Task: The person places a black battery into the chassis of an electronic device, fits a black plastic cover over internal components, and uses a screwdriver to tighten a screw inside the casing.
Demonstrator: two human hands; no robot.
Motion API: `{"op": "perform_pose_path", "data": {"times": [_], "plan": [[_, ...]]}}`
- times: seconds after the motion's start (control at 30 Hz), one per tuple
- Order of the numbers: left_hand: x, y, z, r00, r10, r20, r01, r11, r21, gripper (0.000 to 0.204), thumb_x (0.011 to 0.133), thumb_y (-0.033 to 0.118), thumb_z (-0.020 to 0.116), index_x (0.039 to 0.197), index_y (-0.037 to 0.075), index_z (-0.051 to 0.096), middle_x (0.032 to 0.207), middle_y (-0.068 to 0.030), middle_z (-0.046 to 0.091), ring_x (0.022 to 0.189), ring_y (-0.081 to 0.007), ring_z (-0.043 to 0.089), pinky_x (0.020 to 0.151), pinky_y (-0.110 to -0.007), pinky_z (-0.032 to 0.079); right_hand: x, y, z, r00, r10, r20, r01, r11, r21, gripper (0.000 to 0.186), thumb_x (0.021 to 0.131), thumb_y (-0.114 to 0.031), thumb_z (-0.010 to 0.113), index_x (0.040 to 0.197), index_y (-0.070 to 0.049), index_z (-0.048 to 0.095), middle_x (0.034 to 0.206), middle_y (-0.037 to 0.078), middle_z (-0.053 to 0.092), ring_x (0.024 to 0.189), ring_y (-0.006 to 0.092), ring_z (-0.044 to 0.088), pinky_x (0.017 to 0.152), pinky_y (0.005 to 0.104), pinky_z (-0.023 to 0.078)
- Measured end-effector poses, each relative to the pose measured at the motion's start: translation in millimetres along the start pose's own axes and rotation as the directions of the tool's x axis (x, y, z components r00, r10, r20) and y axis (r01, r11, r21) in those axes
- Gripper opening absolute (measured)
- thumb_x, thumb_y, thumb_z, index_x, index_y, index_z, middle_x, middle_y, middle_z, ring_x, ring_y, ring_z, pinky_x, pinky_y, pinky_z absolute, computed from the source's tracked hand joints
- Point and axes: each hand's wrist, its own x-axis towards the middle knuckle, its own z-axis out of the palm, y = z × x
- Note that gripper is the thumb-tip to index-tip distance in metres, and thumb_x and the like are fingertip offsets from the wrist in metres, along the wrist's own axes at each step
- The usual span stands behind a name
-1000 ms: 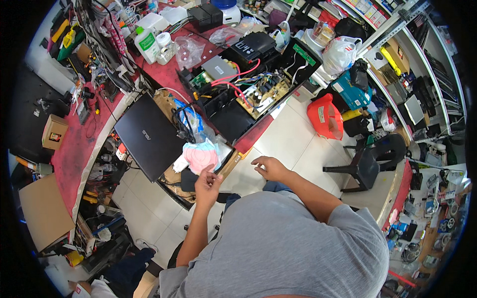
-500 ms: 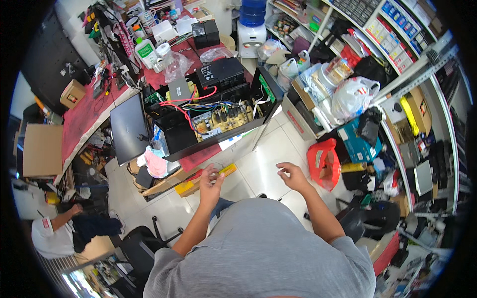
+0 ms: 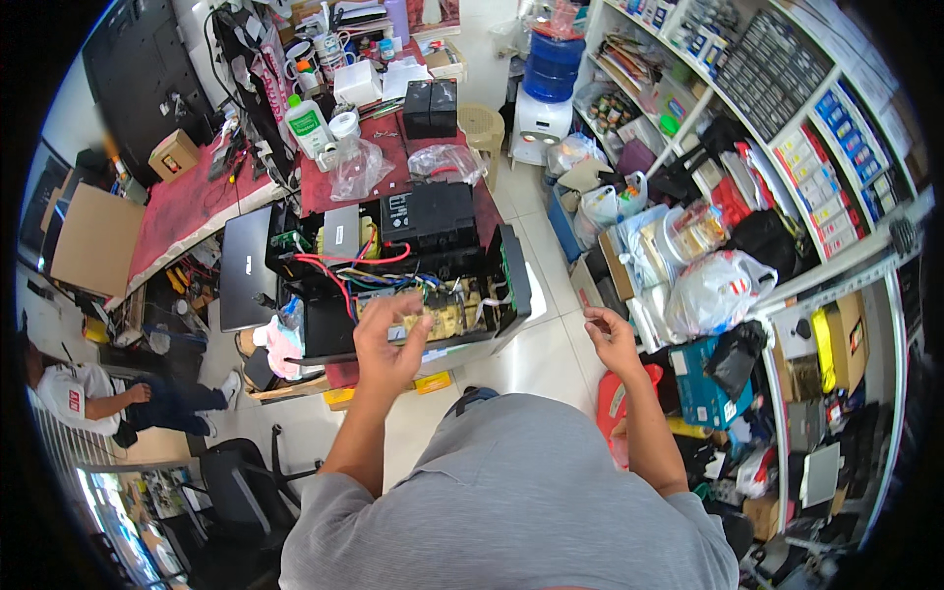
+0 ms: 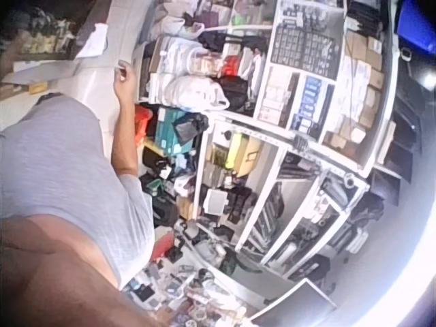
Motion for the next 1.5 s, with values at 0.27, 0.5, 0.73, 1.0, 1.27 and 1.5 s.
{"op": "perform_pose_path", "data": {"times": [0.27,0.5,0.73,1.0,1.27,1.5], "plan": [[79,1,33,0.990,-0.078,0.116,0.055,0.980,0.191,0.042,0.080,0.011,0.080,0.120,0.002,0.068,0.112,-0.0163,0.069,0.104,-0.0352,0.064,0.092,-0.042,0.050,146,20,-17,0.987,-0.035,0.159,0.016,0.993,0.115,0.026,0.092,-0.003,0.069,0.119,-0.003,0.068,0.109,0.007,0.073,0.093,0.0142,0.069,0.086,0.0284,0.055],[80,31,48,0.954,-0.288,-0.082,0.297,0.879,0.372,0.042,0.077,0.004,0.080,0.117,0.001,0.069,0.111,-0.0170,0.069,0.103,-0.0353,0.064,0.092,-0.040,0.050,303,26,22,0.881,-0.200,0.430,0.168,0.980,0.112,0.027,0.094,-0.010,0.069,0.120,-0.004,0.068,0.108,0.007,0.074,0.089,0.0138,0.068,0.082,0.0288,0.055],[40,78,83,0.801,-0.439,-0.407,0.590,0.693,0.414,0.040,0.079,0.005,0.079,0.117,-0.001,0.068,0.111,-0.0176,0.070,0.104,-0.0336,0.066,0.094,-0.040,0.049,407,3,57,0.766,-0.276,0.581,0.204,0.961,0.187,0.024,0.095,-0.009,0.067,0.118,-0.003,0.069,0.104,0.003,0.072,0.085,0.0097,0.063,0.079,0.0271,0.052],[7,123,112,0.725,-0.444,-0.526,0.672,0.624,0.400,0.039,0.079,0.004,0.079,0.116,0.000,0.068,0.111,-0.0151,0.071,0.102,-0.0293,0.066,0.088,-0.037,0.050,492,-41,74,0.851,-0.395,0.347,0.273,0.896,0.351,0.021,0.094,-0.011,0.069,0.113,-0.003,0.070,0.098,0.002,0.072,0.084,0.0093,0.063,0.077,0.0271,0.051],[1,131,138,0.593,-0.499,-0.632,0.781,0.547,0.302,0.035,0.085,0.006,0.075,0.118,0.000,0.066,0.112,-0.0106,0.070,0.105,-0.0225,0.065,0.088,-0.036,0.050,595,-86,95,0.869,-0.440,0.229,0.359,0.877,0.321,0.024,0.093,-0.017,0.070,0.113,-0.004,0.072,0.098,0.003,0.074,0.076,0.0100,0.062,0.073,0.0288,0.052],[40,121,148,0.367,-0.468,-0.804,0.891,0.425,0.160,0.039,0.086,0.000,0.072,0.124,0.000,0.064,0.114,-0.0102,0.069,0.105,-0.0191,0.064,0.090,-0.032,0.048,743,-58,203,0.729,-0.462,0.504,0.421,0.884,0.202,0.027,0.090,-0.024,0.073,0.109,-0.006,0.073,0.101,0.010,0.076,0.095,0.0215,0.072,0.086,0.0344,0.054]]}}
